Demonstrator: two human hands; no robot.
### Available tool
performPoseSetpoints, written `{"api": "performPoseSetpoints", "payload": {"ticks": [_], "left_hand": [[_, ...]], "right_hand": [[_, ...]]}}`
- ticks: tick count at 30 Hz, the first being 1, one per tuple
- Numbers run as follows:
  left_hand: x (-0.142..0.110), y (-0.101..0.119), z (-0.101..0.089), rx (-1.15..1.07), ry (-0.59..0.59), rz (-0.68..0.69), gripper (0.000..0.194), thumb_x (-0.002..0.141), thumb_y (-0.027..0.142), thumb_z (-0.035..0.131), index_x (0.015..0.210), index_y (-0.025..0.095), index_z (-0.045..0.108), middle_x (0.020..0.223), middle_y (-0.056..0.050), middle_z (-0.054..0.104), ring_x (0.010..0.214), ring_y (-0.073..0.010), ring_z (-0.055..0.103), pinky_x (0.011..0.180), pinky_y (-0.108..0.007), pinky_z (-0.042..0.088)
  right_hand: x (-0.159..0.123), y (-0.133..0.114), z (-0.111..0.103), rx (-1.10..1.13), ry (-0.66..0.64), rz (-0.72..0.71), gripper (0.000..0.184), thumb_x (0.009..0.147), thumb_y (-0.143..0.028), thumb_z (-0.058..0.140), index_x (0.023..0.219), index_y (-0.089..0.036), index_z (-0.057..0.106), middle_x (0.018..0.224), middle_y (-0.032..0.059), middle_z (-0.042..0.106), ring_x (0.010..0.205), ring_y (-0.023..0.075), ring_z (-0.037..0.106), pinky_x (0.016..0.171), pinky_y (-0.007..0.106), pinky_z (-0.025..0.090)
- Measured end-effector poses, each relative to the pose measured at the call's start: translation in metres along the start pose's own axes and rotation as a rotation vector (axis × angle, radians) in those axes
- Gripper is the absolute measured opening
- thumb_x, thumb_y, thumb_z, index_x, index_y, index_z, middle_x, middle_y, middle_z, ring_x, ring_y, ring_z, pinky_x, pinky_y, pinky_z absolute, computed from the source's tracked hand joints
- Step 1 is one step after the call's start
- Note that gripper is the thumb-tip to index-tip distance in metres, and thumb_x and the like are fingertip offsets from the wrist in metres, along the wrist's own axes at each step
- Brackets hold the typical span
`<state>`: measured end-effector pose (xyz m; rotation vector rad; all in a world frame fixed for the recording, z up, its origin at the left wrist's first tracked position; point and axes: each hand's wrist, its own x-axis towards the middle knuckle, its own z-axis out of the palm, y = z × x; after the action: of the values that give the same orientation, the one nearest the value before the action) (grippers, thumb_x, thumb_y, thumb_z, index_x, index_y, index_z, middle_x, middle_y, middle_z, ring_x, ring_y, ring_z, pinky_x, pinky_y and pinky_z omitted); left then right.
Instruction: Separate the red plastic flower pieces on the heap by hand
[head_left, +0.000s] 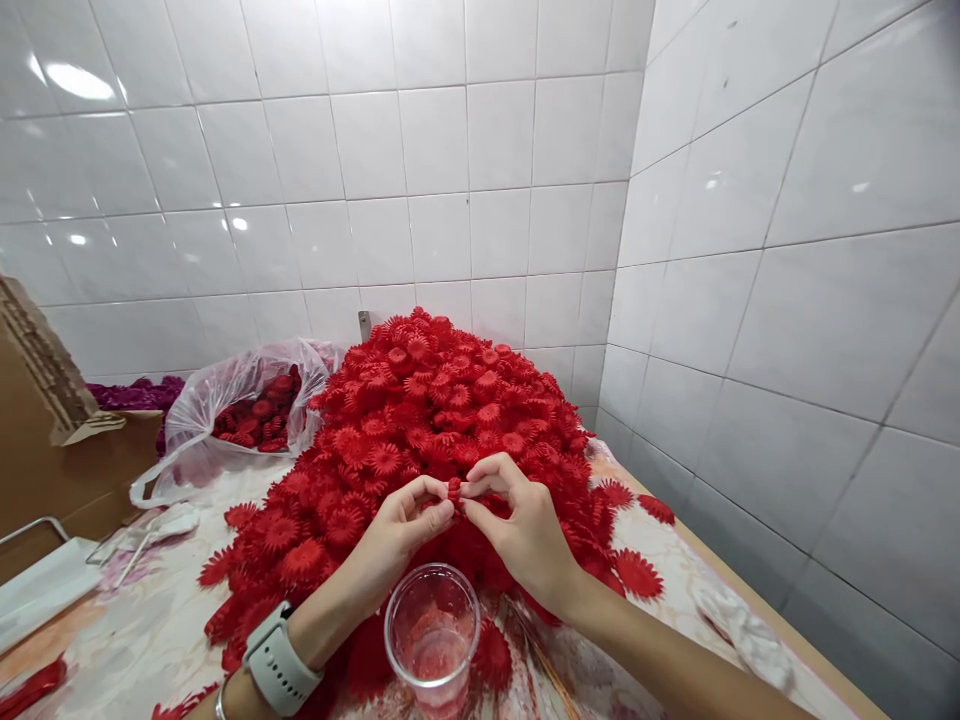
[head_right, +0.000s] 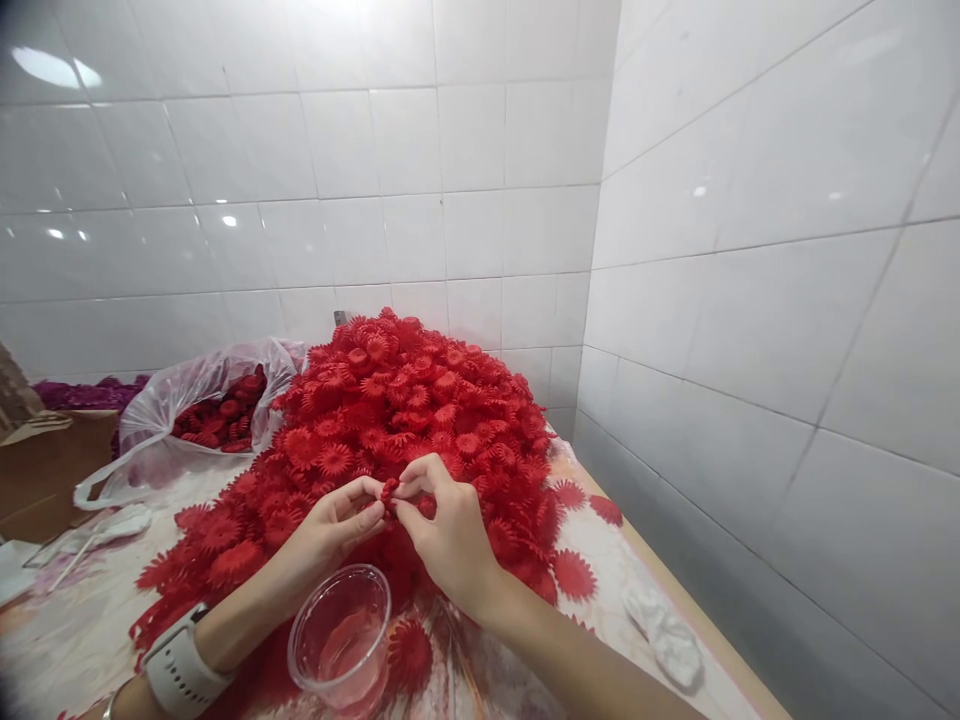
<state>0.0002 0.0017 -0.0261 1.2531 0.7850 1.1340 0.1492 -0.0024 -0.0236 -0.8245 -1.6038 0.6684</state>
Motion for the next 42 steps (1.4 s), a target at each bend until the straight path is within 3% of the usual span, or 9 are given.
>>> {"api": "performPoseSetpoints", "payload": {"ticks": [5,12,17,21,24,28,32,35,42], "left_hand": [[-0.002,0.008,0.003,0.121,0.034,0.04,0.02,0.065,0.03,0.069,0.069,0.017,0.054,0.068,0.003,0.055,0.065,-0.0094,0.051,0.065,-0.021,0.041],[-0.003,0.013,0.004,0.12,0.1,0.044,0.018,0.064,0.028,0.069,0.068,0.017,0.055,0.068,0.004,0.054,0.069,-0.0103,0.053,0.073,-0.024,0.044],[0.0,0.01,0.002,0.033,0.114,0.026,0.018,0.062,0.026,0.069,0.063,0.017,0.054,0.066,0.005,0.052,0.069,-0.0101,0.053,0.076,-0.025,0.046],[-0.001,0.01,0.003,-0.003,0.147,0.018,0.016,0.063,0.027,0.069,0.065,0.017,0.056,0.069,0.003,0.056,0.072,-0.0112,0.055,0.077,-0.025,0.045],[-0.002,0.01,0.003,0.015,0.141,0.01,0.015,0.064,0.027,0.069,0.067,0.017,0.058,0.071,0.003,0.058,0.073,-0.011,0.055,0.079,-0.025,0.044],[-0.002,0.007,0.001,-0.002,0.144,0.026,0.013,0.065,0.026,0.07,0.069,0.018,0.06,0.068,0.005,0.054,0.068,-0.0077,0.051,0.077,-0.021,0.045],[-0.001,0.006,0.0,0.002,0.117,0.029,0.011,0.067,0.025,0.069,0.072,0.018,0.062,0.072,0.004,0.056,0.073,-0.0086,0.052,0.079,-0.023,0.045],[-0.001,0.007,0.0,0.004,0.052,0.02,0.011,0.069,0.026,0.067,0.073,0.016,0.063,0.076,0.002,0.06,0.077,-0.011,0.055,0.084,-0.027,0.045],[-0.002,0.008,-0.001,0.017,0.021,0.023,0.016,0.072,0.03,0.065,0.078,0.015,0.069,0.077,-0.002,0.064,0.078,-0.0128,0.058,0.081,-0.024,0.046]], "right_hand": [[0.001,-0.003,-0.002,-0.049,-0.039,-0.007,0.017,0.07,-0.01,0.051,0.081,-0.023,0.048,0.075,0.0,0.062,0.075,0.0158,0.062,0.066,0.027,0.046],[0.004,0.001,-0.001,0.337,-0.115,0.16,0.02,0.071,-0.017,0.057,0.085,-0.023,0.045,0.073,-0.0037,0.055,0.074,0.0124,0.055,0.072,0.027,0.043],[0.005,0.001,0.002,0.469,-0.091,0.208,0.02,0.068,-0.021,0.061,0.078,-0.022,0.044,0.074,-0.0037,0.052,0.072,0.0111,0.052,0.071,0.025,0.042],[0.011,0.004,-0.002,0.481,0.014,0.218,0.017,0.072,-0.029,0.057,0.078,-0.021,0.043,0.079,-0.0017,0.049,0.071,0.0125,0.054,0.069,0.029,0.046],[0.017,0.009,-0.011,0.21,0.152,0.11,0.013,0.075,-0.026,0.054,0.08,-0.022,0.044,0.08,-0.0002,0.052,0.074,0.0157,0.055,0.072,0.034,0.048],[0.021,0.011,-0.02,-0.342,0.198,-0.232,0.01,0.075,-0.013,0.051,0.082,-0.02,0.05,0.087,0.0064,0.058,0.087,0.0227,0.054,0.081,0.043,0.043],[0.013,0.009,-0.014,-0.353,0.055,-0.566,0.013,0.08,-0.008,0.047,0.085,-0.02,0.051,0.084,0.006,0.059,0.084,0.0187,0.055,0.076,0.033,0.047],[0.008,0.011,-0.007,-0.314,-0.043,-0.612,0.015,0.08,-0.007,0.047,0.088,-0.019,0.051,0.078,0.0045,0.059,0.077,0.0165,0.055,0.069,0.029,0.049],[0.007,0.012,-0.007,-0.302,0.014,-0.476,0.013,0.077,-0.009,0.054,0.086,-0.018,0.054,0.08,0.0053,0.063,0.075,0.016,0.06,0.068,0.027,0.05]]}}
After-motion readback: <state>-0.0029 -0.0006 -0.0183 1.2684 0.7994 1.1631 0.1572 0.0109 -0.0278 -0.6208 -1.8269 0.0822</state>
